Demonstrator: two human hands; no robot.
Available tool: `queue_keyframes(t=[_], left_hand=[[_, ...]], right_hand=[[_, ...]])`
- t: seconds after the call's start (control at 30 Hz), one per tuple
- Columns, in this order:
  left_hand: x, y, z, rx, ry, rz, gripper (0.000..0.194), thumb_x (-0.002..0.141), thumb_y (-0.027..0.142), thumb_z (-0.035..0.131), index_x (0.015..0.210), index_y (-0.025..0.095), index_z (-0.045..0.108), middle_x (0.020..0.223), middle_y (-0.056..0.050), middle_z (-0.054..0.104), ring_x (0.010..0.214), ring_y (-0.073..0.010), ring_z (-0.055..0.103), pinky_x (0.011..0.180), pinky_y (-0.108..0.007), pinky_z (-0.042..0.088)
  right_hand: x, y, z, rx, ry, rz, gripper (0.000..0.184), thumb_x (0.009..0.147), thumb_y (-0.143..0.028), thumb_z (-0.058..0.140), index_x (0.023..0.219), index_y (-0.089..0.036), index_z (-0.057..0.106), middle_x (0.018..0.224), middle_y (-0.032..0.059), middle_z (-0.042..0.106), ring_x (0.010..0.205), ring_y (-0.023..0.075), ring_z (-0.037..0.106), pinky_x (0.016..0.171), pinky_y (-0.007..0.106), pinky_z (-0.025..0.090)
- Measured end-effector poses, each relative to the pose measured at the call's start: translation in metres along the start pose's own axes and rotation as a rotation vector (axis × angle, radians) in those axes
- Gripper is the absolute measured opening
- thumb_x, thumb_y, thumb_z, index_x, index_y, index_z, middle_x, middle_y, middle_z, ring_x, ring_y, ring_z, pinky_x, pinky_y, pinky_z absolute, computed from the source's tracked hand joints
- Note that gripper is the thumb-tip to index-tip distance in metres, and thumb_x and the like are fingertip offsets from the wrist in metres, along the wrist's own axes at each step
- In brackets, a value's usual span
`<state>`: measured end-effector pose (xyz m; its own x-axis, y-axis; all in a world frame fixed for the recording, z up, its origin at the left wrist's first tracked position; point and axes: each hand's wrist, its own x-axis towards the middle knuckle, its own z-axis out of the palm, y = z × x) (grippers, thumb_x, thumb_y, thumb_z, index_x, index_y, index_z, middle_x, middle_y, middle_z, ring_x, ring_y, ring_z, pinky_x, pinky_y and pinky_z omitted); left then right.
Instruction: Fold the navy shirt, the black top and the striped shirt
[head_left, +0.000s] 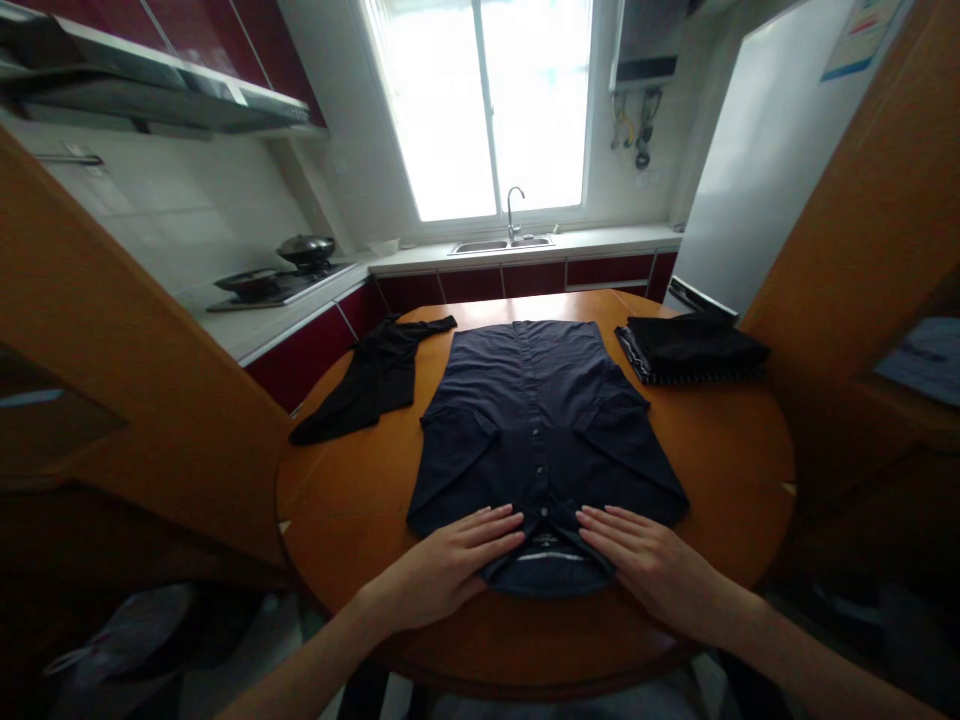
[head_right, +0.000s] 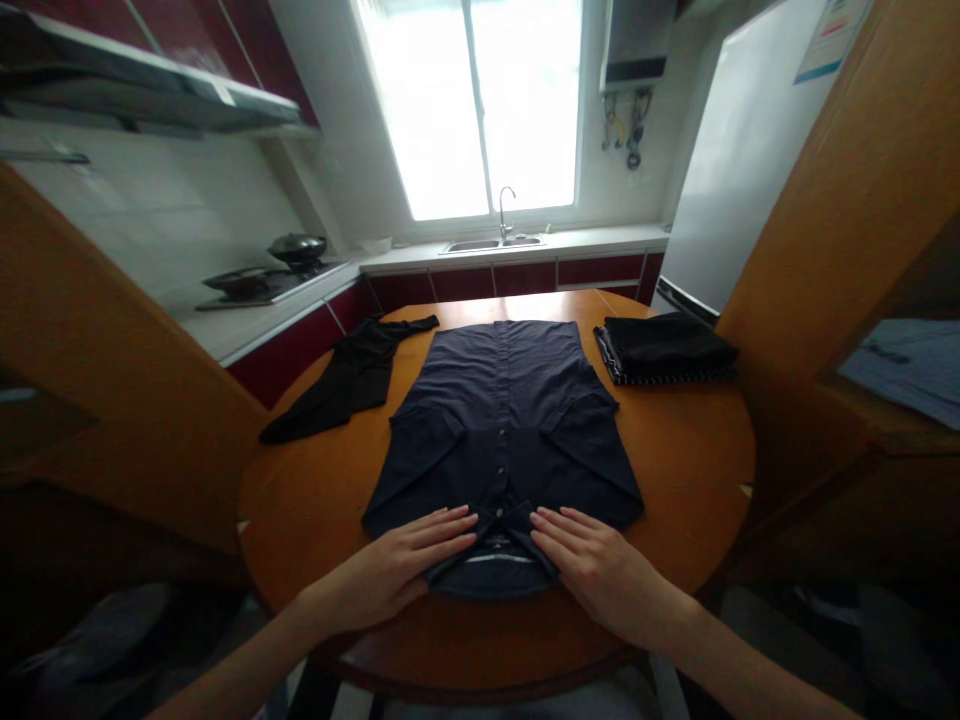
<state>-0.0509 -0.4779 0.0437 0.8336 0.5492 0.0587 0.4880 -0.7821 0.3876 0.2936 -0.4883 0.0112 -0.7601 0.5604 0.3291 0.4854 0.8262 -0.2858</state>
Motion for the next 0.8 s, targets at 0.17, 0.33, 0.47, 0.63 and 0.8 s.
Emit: queue_keyframes(t=[0.17, 0.33, 0.47, 0.63, 0.8], left_hand=[[-0.003, -0.003, 0.002, 0.016, 0.024, 0.011, 0.069, 0.094, 0.011, 0.05, 0.156, 0.033, 0.032, 0.16, 0.0, 0.037, 0.147, -0.0219, 0.034, 0.122, -0.044, 0.032], [-0.007, -0.005, 0.002, 0.056, 0.042, -0.014, 0.063, 0.095, 0.012, 0.05, 0.154, 0.032, 0.038, 0.158, 0.0, 0.04, 0.145, -0.021, 0.038, 0.121, -0.043, 0.034], [-0.011, -0.009, 0.002, 0.14, 0.048, -0.048, 0.061, 0.097, 0.016, 0.052, 0.154, 0.032, 0.037, 0.158, -0.002, 0.039, 0.146, -0.023, 0.036, 0.121, -0.048, 0.032], [-0.024, -0.026, -0.004, 0.224, 0.113, -0.094, 0.06, 0.098, 0.01, 0.045, 0.154, 0.029, 0.037, 0.157, -0.004, 0.041, 0.145, -0.0219, 0.038, 0.121, -0.048, 0.032], [-0.041, -0.039, -0.011, 0.203, 0.131, -0.119, 0.059, 0.099, 0.006, 0.038, 0.152, 0.03, 0.041, 0.153, -0.002, 0.047, 0.139, -0.017, 0.047, 0.117, -0.036, 0.04]], right_hand=[[-0.002, 0.001, 0.0, 0.038, 0.045, 0.031, 0.057, 0.089, -0.004, 0.049, 0.143, -0.021, 0.054, 0.146, 0.0094, 0.054, 0.135, 0.0209, 0.052, 0.116, 0.041, 0.041], [-0.005, 0.003, 0.0, 0.073, 0.066, 0.069, 0.049, 0.089, -0.007, 0.051, 0.135, -0.022, 0.06, 0.142, 0.0089, 0.059, 0.131, 0.0217, 0.056, 0.114, 0.042, 0.044], [-0.006, 0.004, 0.001, 0.062, 0.044, 0.067, 0.046, 0.091, -0.009, 0.051, 0.134, -0.02, 0.061, 0.142, 0.0093, 0.059, 0.132, 0.0223, 0.055, 0.114, 0.043, 0.044], [-0.007, 0.006, 0.003, 0.045, 0.077, 0.052, 0.047, 0.091, -0.007, 0.049, 0.134, -0.019, 0.06, 0.141, 0.0092, 0.06, 0.131, 0.0213, 0.056, 0.112, 0.042, 0.045], [-0.006, 0.003, 0.001, 0.03, 0.086, 0.039, 0.046, 0.09, -0.007, 0.049, 0.134, -0.018, 0.06, 0.14, 0.0096, 0.061, 0.13, 0.0211, 0.057, 0.112, 0.04, 0.045]])
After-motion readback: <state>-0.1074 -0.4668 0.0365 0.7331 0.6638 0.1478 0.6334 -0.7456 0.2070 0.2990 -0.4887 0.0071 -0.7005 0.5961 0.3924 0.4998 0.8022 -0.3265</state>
